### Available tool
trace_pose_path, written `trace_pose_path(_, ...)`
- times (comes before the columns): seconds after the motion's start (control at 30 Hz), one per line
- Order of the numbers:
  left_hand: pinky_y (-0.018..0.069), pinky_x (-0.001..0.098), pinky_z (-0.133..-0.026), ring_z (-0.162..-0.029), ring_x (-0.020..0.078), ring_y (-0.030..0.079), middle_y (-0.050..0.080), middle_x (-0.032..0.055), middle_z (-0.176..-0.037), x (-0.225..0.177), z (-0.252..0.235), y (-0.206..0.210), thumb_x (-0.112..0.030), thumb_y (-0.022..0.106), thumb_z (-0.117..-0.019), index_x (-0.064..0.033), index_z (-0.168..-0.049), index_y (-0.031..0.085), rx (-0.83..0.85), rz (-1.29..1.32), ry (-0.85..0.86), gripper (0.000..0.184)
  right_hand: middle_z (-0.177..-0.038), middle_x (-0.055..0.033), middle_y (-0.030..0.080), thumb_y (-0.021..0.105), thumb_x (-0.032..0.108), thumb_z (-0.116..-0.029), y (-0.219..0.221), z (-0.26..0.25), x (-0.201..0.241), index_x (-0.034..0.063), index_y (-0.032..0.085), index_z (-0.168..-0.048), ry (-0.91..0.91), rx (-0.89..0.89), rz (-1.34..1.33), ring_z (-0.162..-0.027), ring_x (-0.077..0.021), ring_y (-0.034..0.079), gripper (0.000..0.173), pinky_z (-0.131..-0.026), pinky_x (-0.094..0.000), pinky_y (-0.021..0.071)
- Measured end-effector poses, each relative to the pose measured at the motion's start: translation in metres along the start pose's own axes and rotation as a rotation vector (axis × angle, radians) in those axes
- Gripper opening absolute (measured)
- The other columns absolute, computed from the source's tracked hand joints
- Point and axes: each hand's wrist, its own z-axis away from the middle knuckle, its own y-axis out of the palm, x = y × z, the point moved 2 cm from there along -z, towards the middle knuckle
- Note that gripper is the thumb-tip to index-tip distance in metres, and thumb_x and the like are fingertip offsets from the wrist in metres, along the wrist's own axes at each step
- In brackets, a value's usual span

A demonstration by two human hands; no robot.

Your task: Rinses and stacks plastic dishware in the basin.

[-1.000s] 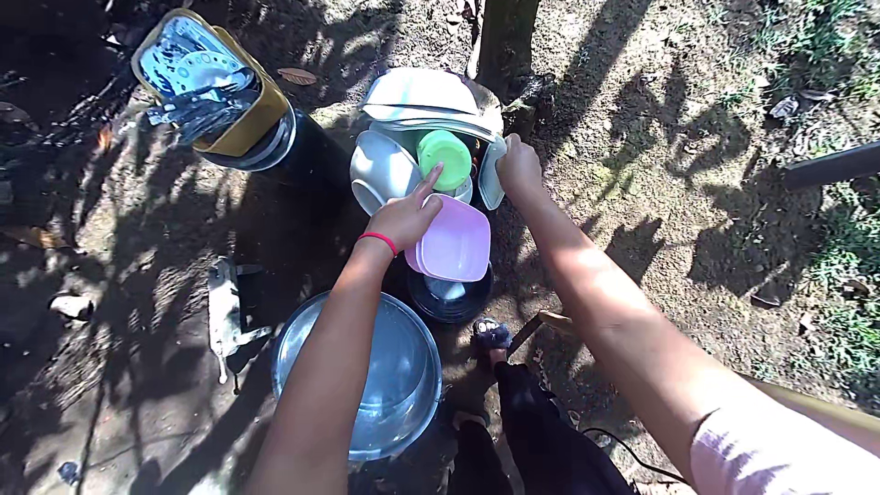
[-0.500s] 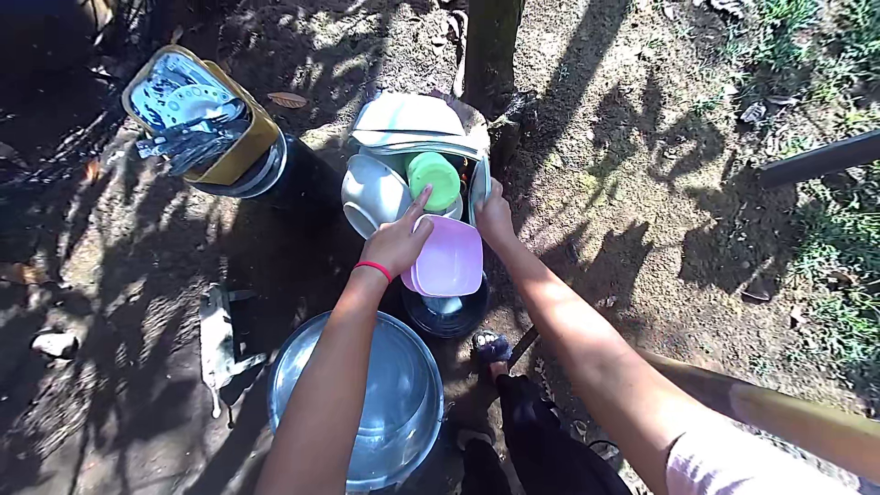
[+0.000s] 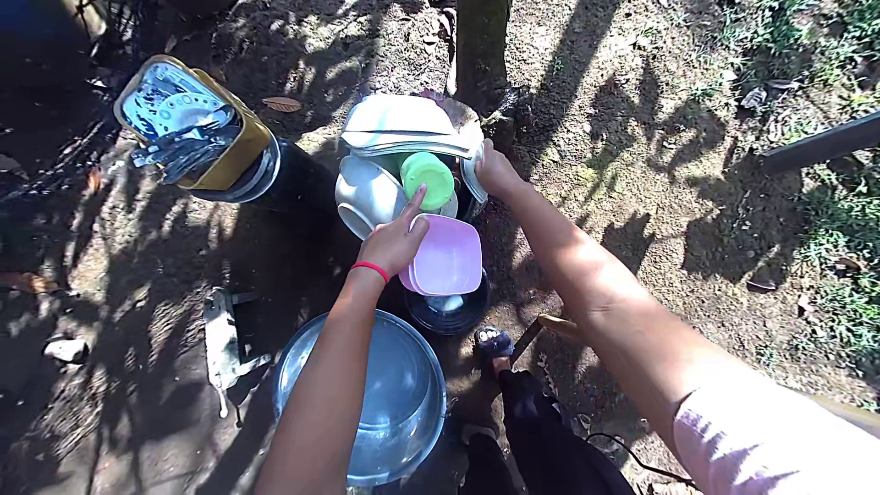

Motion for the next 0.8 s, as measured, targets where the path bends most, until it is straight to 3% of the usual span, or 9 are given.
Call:
trace_pose_path(0.17,0.0405,0.0732,-0.095,-0.117,0.0512,0.060,0.063,0.0278,-0.131,0.001,0.001,0.004,-0.043,0.022,-0.1125,-0.0445,-0.164,0.009,-0.004,0.002,-0.017,0.053,-0.126,-0.0282,0.063,0.037,0.017,-0.1102,0.015,0.001,0.002,-0.0010,0.024,-0.153,0.071,-0.009,0.125,-0.121,-0.0432,0.064,0.048,-0.096,-0.0580,0.0525)
trace_pose_path(0.3,0.0408,0.0730,-0.095,-0.117,0.0514,0.060,0.063,0.0289,-0.130,-0.002,0.002,0.003,-0.044,0.021,-0.1124,-0.0435,-0.165,0.009,0.001,0.011,-0.028,0.054,-0.133,-0.0328,0.057,0.054,0.014,-0.1035,0.013,0.003,-0.010,-0.0027,0.016,-0.155,0.051,0.088,0.025,-0.118,-0.0462,0.063,0.066,-0.096,-0.0605,0.0514)
trace_pose_path(0.37,0.0409,0.0729,-0.095,-0.117,0.0519,0.060,0.063,0.0298,-0.129,-0.004,0.002,0.003,-0.044,0.021,-0.1125,-0.0429,-0.165,0.009,0.007,0.013,-0.034,0.054,-0.132,-0.0337,0.057,0.057,0.008,-0.1010,0.006,0.008,-0.016,-0.0027,0.022,-0.152,0.040,0.100,-0.048,-0.115,-0.0470,0.064,0.063,-0.095,-0.0609,0.0526)
trace_pose_path(0.43,0.0414,0.0724,-0.095,-0.116,0.0516,0.061,0.064,0.0297,-0.128,-0.004,0.002,0.004,-0.044,0.021,-0.1126,-0.0427,-0.165,0.008,0.014,0.011,-0.032,0.054,-0.125,-0.0326,0.061,0.052,0.006,-0.1018,-0.003,0.019,-0.008,-0.0027,0.029,-0.150,0.036,0.009,0.000,-0.117,-0.0475,0.064,0.054,-0.095,-0.0615,0.0513)
trace_pose_path(0.7,0.0413,0.0734,-0.094,-0.115,0.0523,0.061,0.063,0.0304,-0.129,-0.006,0.001,0.008,-0.043,0.022,-0.1127,-0.0418,-0.165,0.006,0.011,0.022,-0.035,0.055,-0.125,-0.0311,0.063,0.045,0.011,-0.1071,0.019,-0.003,-0.025,-0.0033,0.033,-0.145,0.019,-0.053,-0.015,-0.119,-0.0455,0.064,0.042,-0.098,-0.0590,0.0510)
trace_pose_path(0.8,0.0406,0.0740,-0.094,-0.117,0.0526,0.060,0.062,0.0302,-0.132,-0.008,0.002,0.008,-0.043,0.021,-0.1127,-0.0407,-0.165,0.007,0.011,0.027,-0.036,0.055,-0.130,-0.0331,0.060,0.049,0.016,-0.1081,0.022,-0.002,-0.040,-0.0047,0.033,-0.149,0.026,-0.047,-0.143,-0.124,-0.0469,0.060,0.048,-0.104,-0.0604,0.0461)
